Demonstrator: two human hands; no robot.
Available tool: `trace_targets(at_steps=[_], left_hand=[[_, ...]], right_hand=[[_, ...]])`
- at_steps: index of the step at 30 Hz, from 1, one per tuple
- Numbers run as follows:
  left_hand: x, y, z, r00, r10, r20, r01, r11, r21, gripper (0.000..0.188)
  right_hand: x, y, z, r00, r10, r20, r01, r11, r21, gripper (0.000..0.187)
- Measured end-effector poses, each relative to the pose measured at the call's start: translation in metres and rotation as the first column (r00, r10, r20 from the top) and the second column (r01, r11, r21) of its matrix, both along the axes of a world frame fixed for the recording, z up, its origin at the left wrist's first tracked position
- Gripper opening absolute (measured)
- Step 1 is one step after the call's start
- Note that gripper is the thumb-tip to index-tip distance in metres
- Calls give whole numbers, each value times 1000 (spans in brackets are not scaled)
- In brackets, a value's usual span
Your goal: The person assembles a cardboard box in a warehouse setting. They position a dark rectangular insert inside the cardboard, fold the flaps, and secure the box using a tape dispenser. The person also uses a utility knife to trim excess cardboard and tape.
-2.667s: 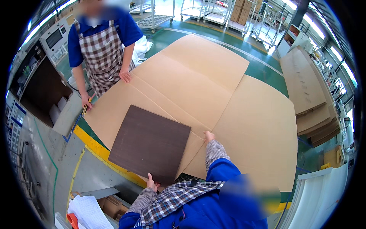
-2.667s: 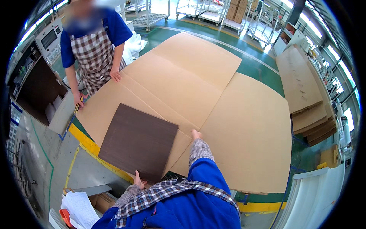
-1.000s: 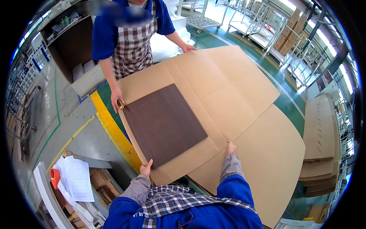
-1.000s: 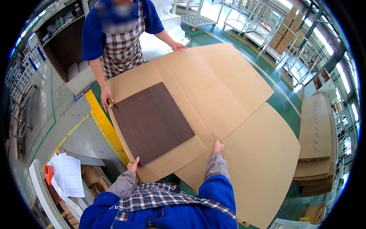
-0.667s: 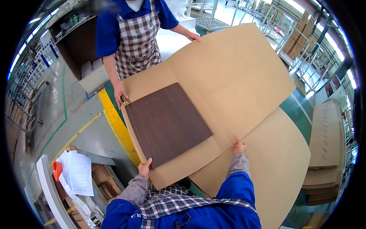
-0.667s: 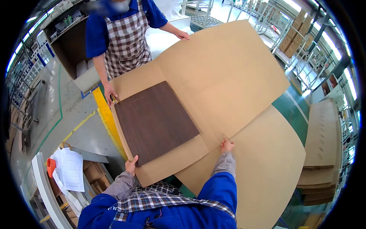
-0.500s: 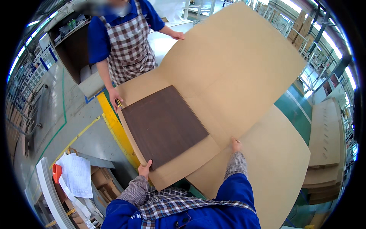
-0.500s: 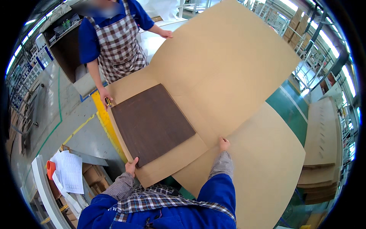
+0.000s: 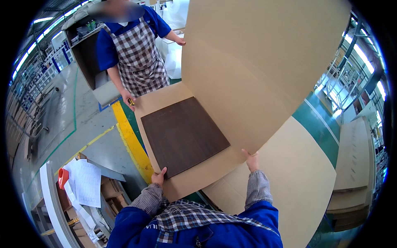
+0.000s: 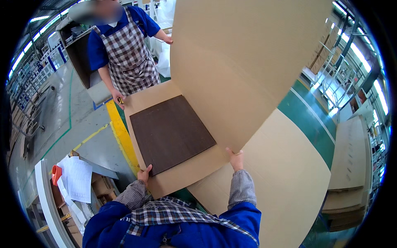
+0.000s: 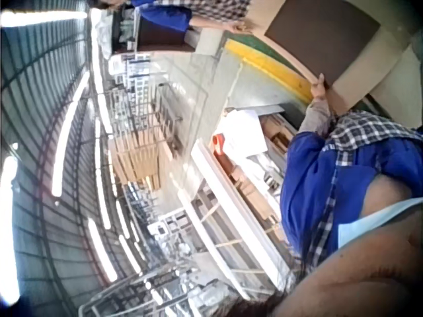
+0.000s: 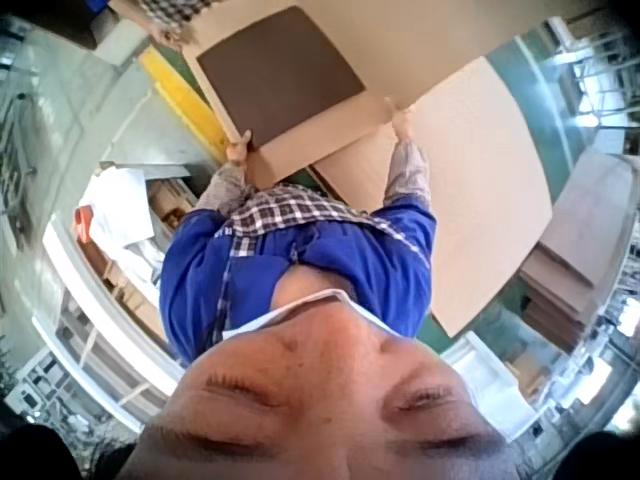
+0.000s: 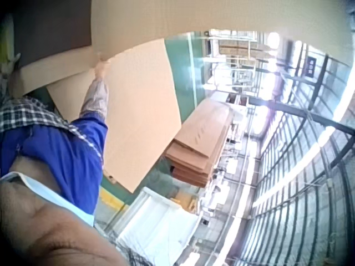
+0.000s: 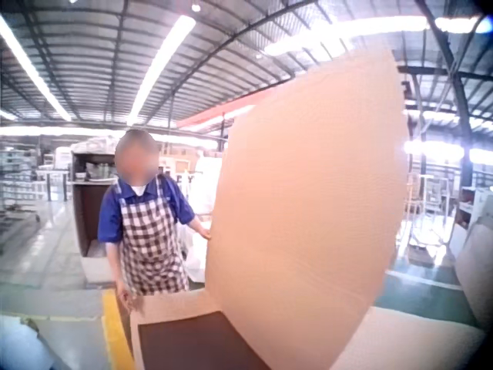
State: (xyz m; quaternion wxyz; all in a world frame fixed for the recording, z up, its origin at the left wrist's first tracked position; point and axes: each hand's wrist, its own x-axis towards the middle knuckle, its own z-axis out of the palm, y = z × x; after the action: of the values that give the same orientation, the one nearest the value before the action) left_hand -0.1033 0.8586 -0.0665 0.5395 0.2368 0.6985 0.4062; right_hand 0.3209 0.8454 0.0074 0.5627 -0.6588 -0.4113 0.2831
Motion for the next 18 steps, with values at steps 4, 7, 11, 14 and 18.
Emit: trace_targets(at_steps=[4, 7, 11, 14, 18], left_hand=[[16, -18, 18, 996, 21, -87, -19, 1000, 16, 66], [18, -24, 18, 994, 6, -113, -2, 999, 37, 65], [15, -27, 27, 986, 21, -168, -25, 999, -25, 66], [-5, -21, 20, 948, -109, -299, 126, 991, 37, 58], [-21, -25, 10, 915, -164, -368, 192, 981, 39, 58]], right_hand=[[-3, -33, 23, 966, 94, 241, -67, 991, -118, 14], [-9, -53, 42, 888, 234, 396, -127, 952, -277, 18], [-12, -64, 41, 833, 261, 488, -306, 952, 14, 31], [-29, -67, 50, 757, 321, 569, -442, 893, 84, 44], [-44, -67, 26, 628, 384, 677, -518, 855, -5, 53]])
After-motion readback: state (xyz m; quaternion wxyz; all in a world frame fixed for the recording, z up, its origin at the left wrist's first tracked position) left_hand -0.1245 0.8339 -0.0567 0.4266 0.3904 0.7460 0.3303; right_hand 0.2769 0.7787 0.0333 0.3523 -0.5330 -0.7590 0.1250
